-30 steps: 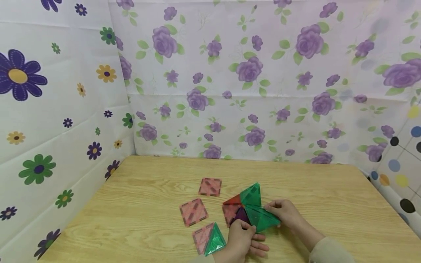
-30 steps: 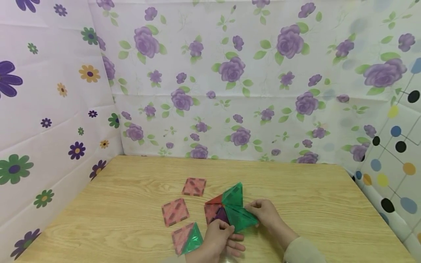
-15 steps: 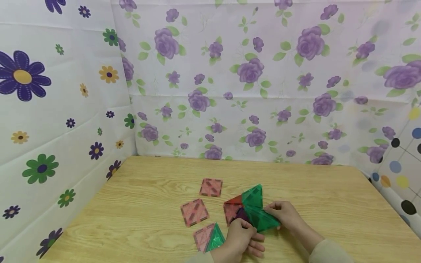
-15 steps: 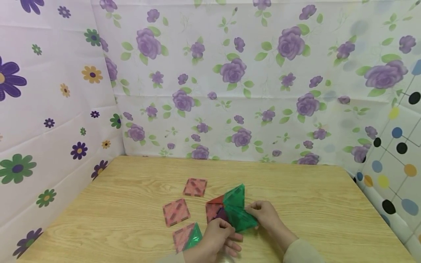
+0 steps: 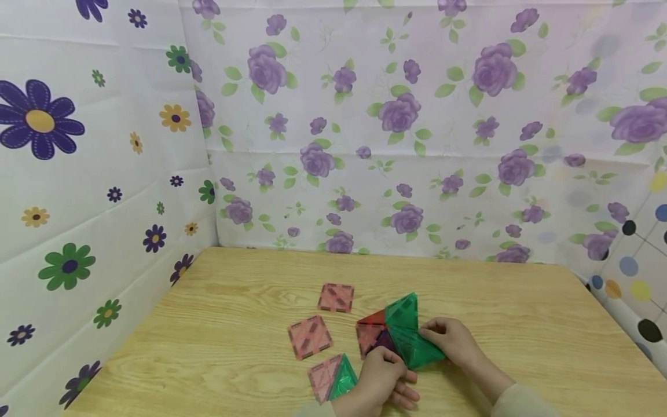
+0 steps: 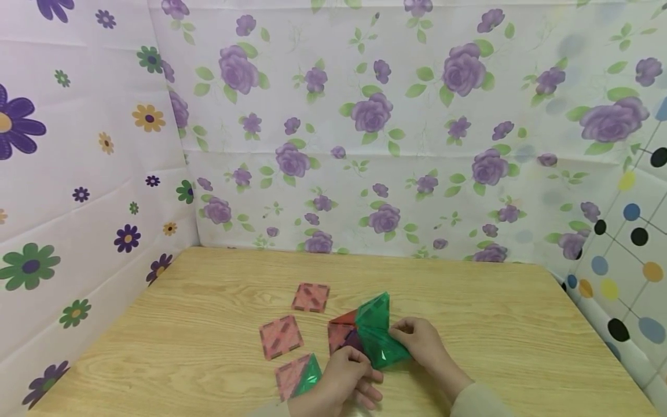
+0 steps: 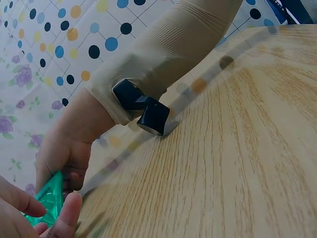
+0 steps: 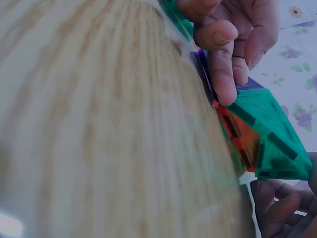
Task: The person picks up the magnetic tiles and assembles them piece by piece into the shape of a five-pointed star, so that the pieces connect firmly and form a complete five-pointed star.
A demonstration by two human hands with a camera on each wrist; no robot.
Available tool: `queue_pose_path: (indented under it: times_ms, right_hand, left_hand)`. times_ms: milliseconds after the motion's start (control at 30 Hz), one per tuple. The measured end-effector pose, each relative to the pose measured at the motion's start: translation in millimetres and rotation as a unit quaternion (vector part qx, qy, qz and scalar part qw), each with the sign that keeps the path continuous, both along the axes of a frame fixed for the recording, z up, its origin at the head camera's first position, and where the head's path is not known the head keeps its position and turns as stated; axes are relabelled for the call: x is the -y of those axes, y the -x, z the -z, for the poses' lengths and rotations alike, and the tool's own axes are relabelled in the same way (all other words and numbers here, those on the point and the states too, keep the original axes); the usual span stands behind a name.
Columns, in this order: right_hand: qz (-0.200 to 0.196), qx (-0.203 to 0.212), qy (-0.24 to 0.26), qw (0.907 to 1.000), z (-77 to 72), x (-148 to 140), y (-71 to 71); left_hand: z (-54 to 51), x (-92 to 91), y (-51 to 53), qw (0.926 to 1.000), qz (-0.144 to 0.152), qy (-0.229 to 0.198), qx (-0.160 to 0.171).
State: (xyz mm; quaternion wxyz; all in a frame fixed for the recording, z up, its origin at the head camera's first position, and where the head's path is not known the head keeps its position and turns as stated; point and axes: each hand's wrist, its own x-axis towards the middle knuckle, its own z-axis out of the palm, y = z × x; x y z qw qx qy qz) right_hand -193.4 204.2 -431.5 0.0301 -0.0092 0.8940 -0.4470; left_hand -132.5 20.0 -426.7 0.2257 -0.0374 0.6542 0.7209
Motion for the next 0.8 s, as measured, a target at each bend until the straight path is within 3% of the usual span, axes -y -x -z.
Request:
queue_pose_path:
  times_ms: [267,433,567,800]
  right_hand:
    - [-0.010,0.010,0.017,0.9998,-10.6,-5,-1.7]
    - [-0.022,0.013,0.041,0.9989,-22.7,-11,-6.4]
    - [-0.027,0.000,0.054,0.9981,-32.5,-14,-10.1]
    - [-0.019,-0.046,0.071,0.9962,-51.4,-6,-22.4]
  left_hand:
    - [-5.0,9.5,1.1,0.9989,0.018,0.028,-0.032]
    - [-15.1,24.1,3.1,0.9917,0.077,0.041,-0.095]
    - [-23.9,37.2,7.2,0.9727,0.125,0.083,-0.177]
    - [-42.0,60.8,10.7,0.9310,0.161,0.162,-0.285]
